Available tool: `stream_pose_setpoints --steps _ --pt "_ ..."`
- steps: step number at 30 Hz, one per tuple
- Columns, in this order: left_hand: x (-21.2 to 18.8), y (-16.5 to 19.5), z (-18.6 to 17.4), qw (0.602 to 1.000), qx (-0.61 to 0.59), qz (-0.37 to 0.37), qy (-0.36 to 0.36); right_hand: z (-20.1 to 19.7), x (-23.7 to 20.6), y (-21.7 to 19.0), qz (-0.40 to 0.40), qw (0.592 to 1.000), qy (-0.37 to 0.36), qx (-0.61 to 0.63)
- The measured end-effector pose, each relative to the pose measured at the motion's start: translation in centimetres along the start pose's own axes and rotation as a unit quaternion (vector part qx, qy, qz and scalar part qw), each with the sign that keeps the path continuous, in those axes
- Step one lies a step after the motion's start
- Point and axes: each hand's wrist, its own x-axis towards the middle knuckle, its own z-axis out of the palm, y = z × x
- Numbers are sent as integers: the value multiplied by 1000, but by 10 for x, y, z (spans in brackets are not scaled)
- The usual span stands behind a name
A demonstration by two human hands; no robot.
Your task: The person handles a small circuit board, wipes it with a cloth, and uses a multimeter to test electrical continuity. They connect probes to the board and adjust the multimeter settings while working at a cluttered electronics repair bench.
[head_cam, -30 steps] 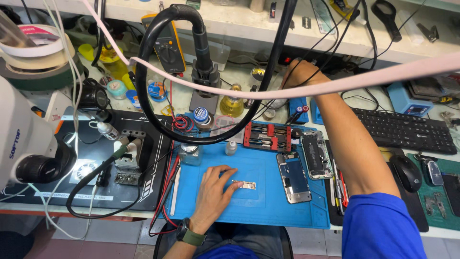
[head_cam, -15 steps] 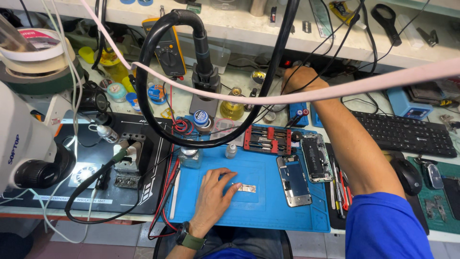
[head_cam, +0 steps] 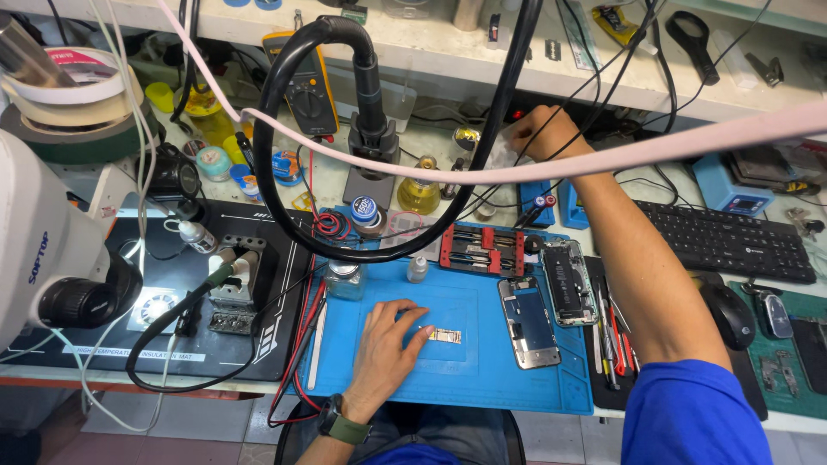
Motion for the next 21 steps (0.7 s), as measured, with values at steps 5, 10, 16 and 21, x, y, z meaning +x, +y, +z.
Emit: stream_pose_setpoints --steps 5,10,16,21 --pt "-1 -1 1 1000 3 10 9 -5 -8 0 -12 1000 7 -11" --pt "-2 0 -2 1000 -10 7 20 -9 -4 -13 44 995 -40 -86" --pt "-1 1 -4 1000 -19 8 17 -8 1 2 21 1000 3 -13" --pt "-2 1 -4 1000 -25 6 17 -5 -4 6 64 984 149 69"
